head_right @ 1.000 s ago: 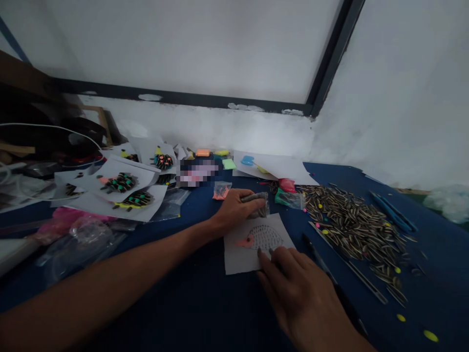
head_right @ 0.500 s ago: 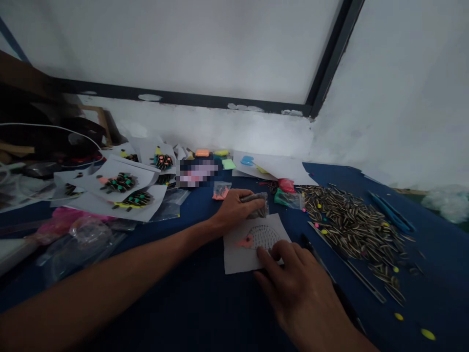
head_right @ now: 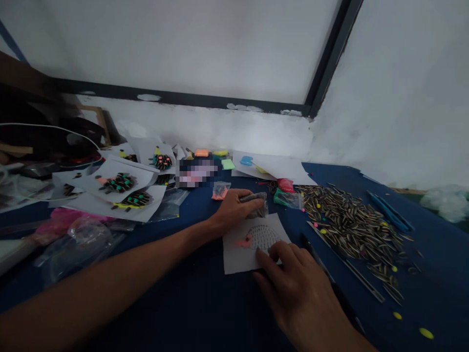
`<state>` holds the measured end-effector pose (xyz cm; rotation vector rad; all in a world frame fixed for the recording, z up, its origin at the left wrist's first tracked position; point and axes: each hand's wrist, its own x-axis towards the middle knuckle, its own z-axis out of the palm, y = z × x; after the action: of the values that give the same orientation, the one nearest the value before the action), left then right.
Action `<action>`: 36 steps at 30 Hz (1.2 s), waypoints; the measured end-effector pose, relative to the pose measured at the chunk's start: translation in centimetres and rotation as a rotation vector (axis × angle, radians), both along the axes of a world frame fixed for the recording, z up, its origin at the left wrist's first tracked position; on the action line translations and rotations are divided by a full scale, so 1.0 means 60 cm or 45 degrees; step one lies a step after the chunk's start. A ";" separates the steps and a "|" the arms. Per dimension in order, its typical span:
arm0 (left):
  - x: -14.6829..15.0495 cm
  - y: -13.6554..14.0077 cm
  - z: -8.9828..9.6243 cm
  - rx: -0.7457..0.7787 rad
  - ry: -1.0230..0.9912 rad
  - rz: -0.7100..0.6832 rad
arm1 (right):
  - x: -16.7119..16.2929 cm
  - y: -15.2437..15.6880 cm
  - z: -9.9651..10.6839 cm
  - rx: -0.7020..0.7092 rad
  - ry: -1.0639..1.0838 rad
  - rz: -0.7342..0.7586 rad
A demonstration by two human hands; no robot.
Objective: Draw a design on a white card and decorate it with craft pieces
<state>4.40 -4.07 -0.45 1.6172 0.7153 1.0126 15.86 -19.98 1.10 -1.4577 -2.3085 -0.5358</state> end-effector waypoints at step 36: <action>-0.009 -0.006 0.019 -0.161 -0.089 -0.070 | 0.079 0.125 0.032 -0.337 -0.054 -0.314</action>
<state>3.84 -4.43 0.66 1.4772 0.6706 0.9604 20.63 -12.50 3.03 -1.8877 -2.3158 -0.3367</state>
